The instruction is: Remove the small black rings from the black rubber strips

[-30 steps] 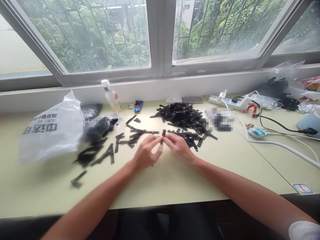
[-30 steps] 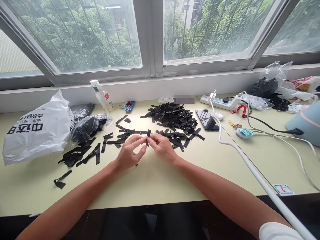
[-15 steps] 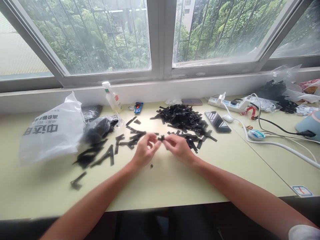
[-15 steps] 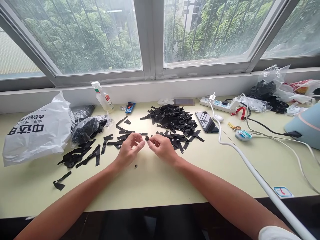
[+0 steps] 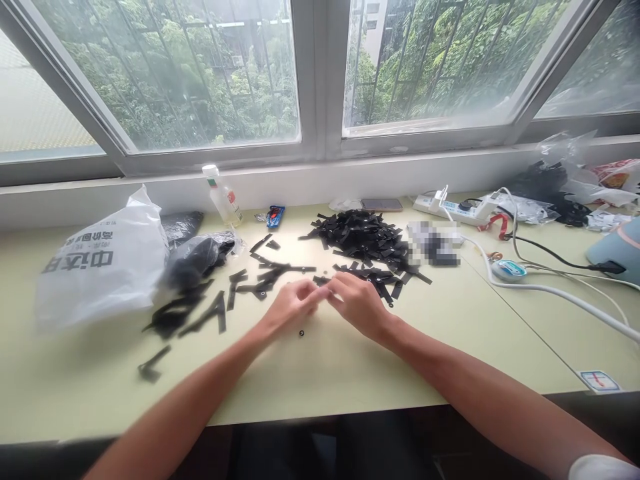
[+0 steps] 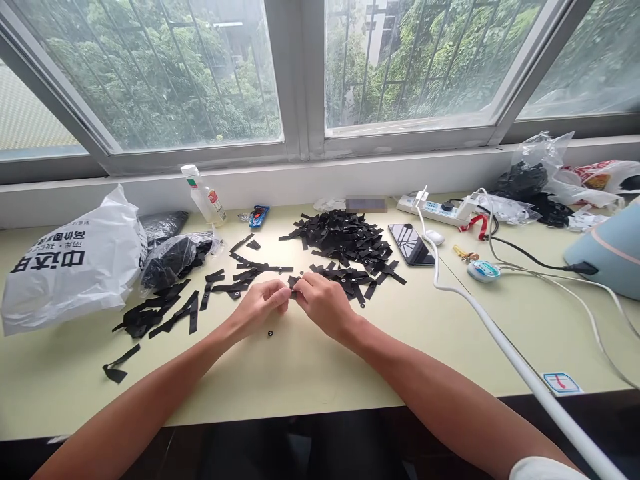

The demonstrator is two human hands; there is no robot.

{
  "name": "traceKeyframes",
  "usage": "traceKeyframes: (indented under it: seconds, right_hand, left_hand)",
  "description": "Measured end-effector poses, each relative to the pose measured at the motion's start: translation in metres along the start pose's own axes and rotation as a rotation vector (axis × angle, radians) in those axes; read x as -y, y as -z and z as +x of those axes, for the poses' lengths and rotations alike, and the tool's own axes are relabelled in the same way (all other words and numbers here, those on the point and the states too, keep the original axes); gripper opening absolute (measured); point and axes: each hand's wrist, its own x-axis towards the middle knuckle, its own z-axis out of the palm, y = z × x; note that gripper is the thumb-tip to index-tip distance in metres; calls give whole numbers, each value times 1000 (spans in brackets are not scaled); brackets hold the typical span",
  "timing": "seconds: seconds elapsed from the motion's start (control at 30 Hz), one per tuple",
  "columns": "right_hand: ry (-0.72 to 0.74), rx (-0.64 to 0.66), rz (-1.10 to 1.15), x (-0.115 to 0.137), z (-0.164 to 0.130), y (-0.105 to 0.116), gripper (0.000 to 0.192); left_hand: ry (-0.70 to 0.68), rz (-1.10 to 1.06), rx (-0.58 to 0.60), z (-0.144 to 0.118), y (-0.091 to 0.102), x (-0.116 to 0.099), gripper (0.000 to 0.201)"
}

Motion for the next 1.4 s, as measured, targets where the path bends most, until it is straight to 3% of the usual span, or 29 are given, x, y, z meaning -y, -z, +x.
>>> traceKeyframes:
  seconds: [0.17,0.27,0.47,0.73,0.97,1.23,1.4]
  right_hand:
    - [-30,2,62,0,0,-1,16]
    - [-84,-7,148,0,-1,-1,15]
    - [-113,-21,242,0,0,-3,19]
    - [-118,81,366,-11,-1,-14,23]
    - [-80,110,308,-7,-1,-13,24]
    - [-166,93,398,-8,3,-11,27]
    - [-137,154,320,-11,1,-12,24]
  left_hand:
    - [29,-119,74,4,-1,7,32]
    - [24,-150,51,6,0,11,32]
    - [-109,129,-88,2,0,11,26]
    - [-230,242,-31,3,-2,16,21]
    - [-257,222,17,1,-4,17,22]
    - [-271,207,46,4,-2,17,25]
    - [-225,319,-32,9,5,25,23]
